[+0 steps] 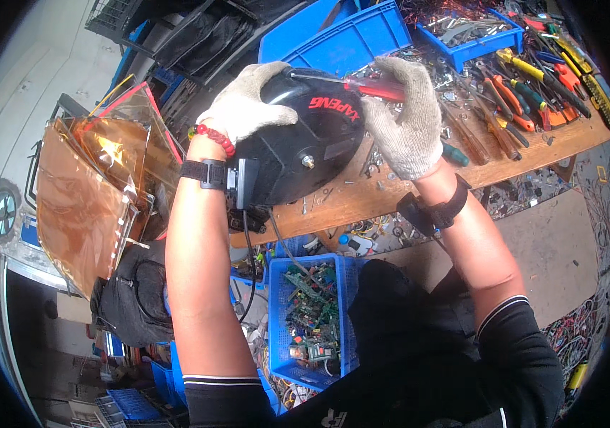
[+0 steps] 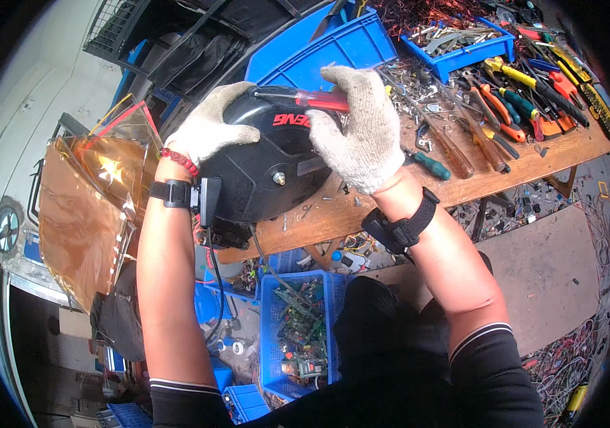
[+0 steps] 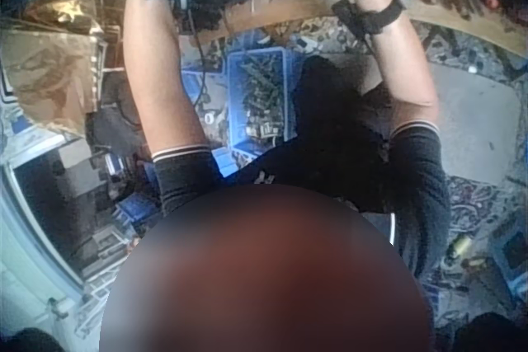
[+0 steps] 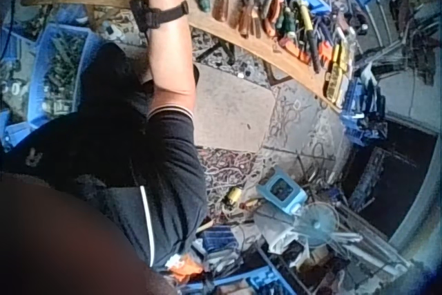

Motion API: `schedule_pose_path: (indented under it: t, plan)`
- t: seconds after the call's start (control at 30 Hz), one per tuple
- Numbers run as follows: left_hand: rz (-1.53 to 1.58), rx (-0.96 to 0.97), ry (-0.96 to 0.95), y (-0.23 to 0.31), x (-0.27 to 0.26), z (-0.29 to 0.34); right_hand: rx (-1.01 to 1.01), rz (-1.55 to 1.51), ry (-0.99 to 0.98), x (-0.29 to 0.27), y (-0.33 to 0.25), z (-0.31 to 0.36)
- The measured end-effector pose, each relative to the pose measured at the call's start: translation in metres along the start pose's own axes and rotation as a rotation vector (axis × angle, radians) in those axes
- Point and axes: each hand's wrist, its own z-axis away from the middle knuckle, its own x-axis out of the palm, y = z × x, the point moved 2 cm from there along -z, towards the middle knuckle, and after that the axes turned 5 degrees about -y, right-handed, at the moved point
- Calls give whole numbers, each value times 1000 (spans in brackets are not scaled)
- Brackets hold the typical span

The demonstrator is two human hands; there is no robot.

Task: Disassembling and inspecting a hub motor or similar electronic component using a screwdriver at a low workbench.

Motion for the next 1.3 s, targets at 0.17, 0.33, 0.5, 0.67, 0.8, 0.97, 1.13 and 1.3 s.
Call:
schedule_pose_path:
  t: [0.17, 0.33, 0.5, 0.67, 0.8, 0.97, 1.13, 1.3]
  plan:
    - [-3, -10, 0, -1, 0, -1, 286, -105, -168, -3, 4, 6]
    - [4, -19, -3, 0, -2, 1, 69, -32, -104, -1, 9, 8]
    - [18, -7, 6, -1, 1, 2, 273, -91, -241, -9, 7, 2]
    - [48, 29, 4, -2, 4, -1, 212, 1, -284, -45, 24, -3]
    - [233, 54, 14, -10, 4, 4, 177, 318, -479, -74, 98, 14]
    - [184, 29, -26, -1, 6, 5, 74, 672, -893, -105, 143, 45]
    - [140, 69, -4, -3, 11, 5, -54, 914, -1126, -113, 148, 62]
    - [120, 113, 41, -3, 13, 9, -32, 941, -1273, -88, 103, 62]
